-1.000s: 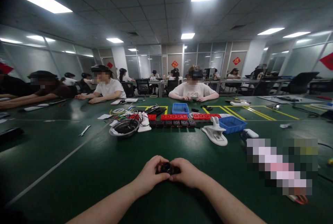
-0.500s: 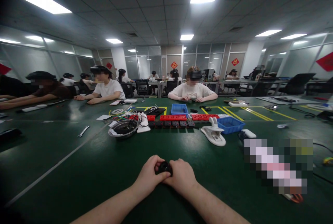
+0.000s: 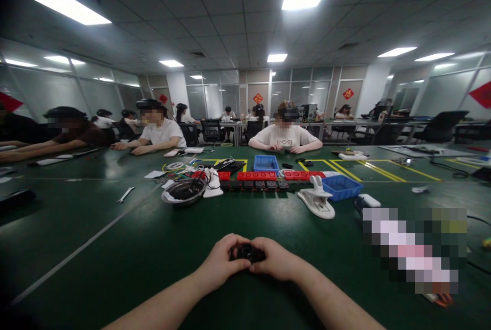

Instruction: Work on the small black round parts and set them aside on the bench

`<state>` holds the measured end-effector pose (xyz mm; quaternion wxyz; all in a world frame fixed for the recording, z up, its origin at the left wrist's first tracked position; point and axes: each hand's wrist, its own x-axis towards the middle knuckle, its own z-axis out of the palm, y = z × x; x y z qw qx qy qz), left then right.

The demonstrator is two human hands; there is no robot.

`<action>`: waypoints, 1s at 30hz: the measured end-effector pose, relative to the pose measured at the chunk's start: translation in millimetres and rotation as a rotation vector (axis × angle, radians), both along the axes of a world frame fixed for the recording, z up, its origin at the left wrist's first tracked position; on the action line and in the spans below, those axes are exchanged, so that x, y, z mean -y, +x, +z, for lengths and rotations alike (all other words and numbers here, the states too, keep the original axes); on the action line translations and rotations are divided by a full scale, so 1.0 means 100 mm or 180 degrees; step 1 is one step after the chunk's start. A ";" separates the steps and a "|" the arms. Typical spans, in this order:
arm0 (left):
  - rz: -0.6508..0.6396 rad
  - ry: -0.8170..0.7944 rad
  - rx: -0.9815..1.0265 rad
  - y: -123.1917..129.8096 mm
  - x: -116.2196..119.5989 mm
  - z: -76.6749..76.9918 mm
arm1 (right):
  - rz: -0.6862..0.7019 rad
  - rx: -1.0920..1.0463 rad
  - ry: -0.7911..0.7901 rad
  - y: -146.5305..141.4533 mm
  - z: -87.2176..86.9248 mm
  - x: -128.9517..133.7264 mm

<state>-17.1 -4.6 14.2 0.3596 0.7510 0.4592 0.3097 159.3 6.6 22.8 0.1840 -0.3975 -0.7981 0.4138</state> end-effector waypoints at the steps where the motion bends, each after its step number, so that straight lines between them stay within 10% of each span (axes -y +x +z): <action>1: 0.0006 0.0005 0.0005 0.00 0.00 0.00 | -0.0035 0.0020 0.0050 0.00 -0.01 0.00; 12: 0.0262 -0.0045 -0.0040 0.06 0.06 -0.01 | -0.0364 0.0386 0.0214 -0.05 -0.03 -0.01; 21: 0.0779 0.0009 -0.0033 0.13 0.10 -0.06 | -0.1145 0.1542 0.1407 -0.26 -0.13 0.12; 30: 0.0148 0.0091 0.0012 0.04 0.04 -0.04 | -0.0077 0.0636 0.0883 -0.06 0.03 0.07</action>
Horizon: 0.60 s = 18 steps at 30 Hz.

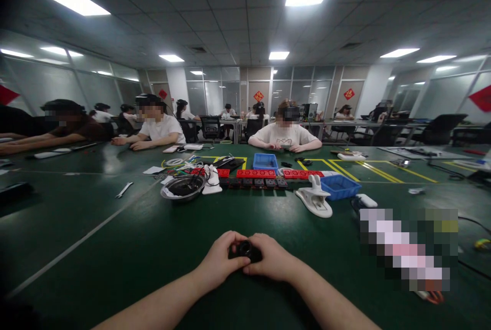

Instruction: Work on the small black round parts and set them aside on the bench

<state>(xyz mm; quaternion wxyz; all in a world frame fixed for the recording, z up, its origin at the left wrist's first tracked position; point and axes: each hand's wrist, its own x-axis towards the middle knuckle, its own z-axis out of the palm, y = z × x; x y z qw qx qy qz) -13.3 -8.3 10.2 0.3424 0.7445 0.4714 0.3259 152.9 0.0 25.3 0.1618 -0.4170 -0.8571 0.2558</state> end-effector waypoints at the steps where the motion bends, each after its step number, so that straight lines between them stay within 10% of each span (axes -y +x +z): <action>1: -0.0021 -0.0002 -0.0010 0.00 0.00 0.01 | 0.0059 -0.0044 -0.0131 0.02 0.01 -0.02; 18: -0.0011 -0.0101 0.0122 0.00 -0.01 0.01 | -0.0025 -0.0293 -0.0538 0.10 -0.04 -0.08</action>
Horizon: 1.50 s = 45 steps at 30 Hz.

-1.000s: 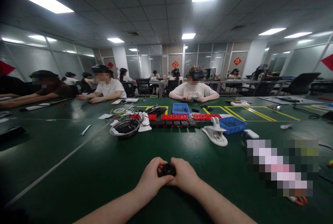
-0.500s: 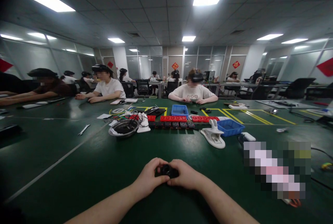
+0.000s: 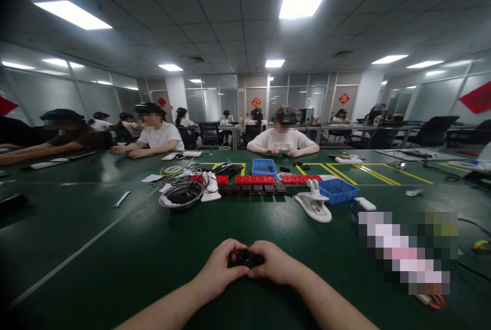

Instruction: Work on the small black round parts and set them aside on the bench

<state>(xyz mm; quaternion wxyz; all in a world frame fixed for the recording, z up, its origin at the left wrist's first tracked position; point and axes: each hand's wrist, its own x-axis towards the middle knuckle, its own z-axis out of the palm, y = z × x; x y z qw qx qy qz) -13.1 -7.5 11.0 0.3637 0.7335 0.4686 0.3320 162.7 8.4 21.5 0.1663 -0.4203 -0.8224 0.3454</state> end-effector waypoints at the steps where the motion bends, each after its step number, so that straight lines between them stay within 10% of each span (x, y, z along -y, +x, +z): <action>1: 0.0008 -0.0029 0.0013 0.00 -0.01 -0.01 | -0.0034 -0.0006 0.0022 -0.01 -0.01 0.00; 14: 0.0441 -0.0025 0.0006 0.07 0.03 -0.02 | -0.0800 0.0773 0.1026 -0.24 -0.14 0.10; 24: -0.0165 -0.0048 -0.0069 -0.01 0.01 0.03 | 0.0221 0.0198 0.0177 -0.03 0.10 0.04; 45: -0.0129 -0.0079 -0.0048 0.01 0.01 0.01 | 0.0312 0.0170 0.0177 0.00 0.05 -0.01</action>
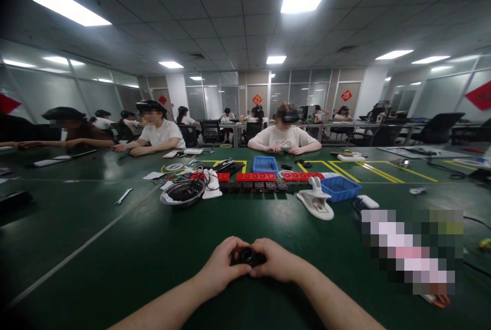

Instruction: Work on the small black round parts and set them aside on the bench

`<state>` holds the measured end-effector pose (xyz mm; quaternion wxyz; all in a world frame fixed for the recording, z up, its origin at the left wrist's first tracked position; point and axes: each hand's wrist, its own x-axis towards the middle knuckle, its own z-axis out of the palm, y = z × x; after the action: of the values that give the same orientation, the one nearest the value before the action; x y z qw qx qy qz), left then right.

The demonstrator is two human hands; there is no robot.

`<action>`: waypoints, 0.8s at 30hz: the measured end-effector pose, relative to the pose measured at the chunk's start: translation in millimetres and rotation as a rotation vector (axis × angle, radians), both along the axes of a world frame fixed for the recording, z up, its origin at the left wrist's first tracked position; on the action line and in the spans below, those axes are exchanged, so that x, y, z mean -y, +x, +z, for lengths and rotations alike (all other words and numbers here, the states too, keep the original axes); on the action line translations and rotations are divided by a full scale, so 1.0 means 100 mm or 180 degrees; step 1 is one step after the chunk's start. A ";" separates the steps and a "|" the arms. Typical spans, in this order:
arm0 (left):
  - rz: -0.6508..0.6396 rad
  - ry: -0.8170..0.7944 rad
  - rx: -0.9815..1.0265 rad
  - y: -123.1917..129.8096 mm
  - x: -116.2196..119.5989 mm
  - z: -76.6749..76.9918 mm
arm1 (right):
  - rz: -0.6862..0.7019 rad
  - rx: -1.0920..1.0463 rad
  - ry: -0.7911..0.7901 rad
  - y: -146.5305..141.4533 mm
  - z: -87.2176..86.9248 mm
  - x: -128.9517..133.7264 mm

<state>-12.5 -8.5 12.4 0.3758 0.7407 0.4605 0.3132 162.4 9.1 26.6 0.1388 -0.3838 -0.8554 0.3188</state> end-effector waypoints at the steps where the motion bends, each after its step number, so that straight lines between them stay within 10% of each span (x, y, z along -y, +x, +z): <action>1: 0.0025 0.0008 -0.0005 0.00 0.00 0.00 | -0.0019 -0.0002 -0.0001 -0.01 0.01 0.01; 17: 0.0560 0.0053 0.0032 0.05 0.03 -0.05 | -0.1076 0.0664 0.0954 -0.23 -0.21 0.09; 24: 0.0056 0.0099 0.0006 0.00 0.00 -0.01 | -0.0422 0.0201 0.0494 -0.11 -0.07 0.07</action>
<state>-12.4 -9.0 11.0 0.3619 0.7421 0.4617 0.3242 151.5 2.2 19.9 0.1617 -0.4375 -0.8542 0.2295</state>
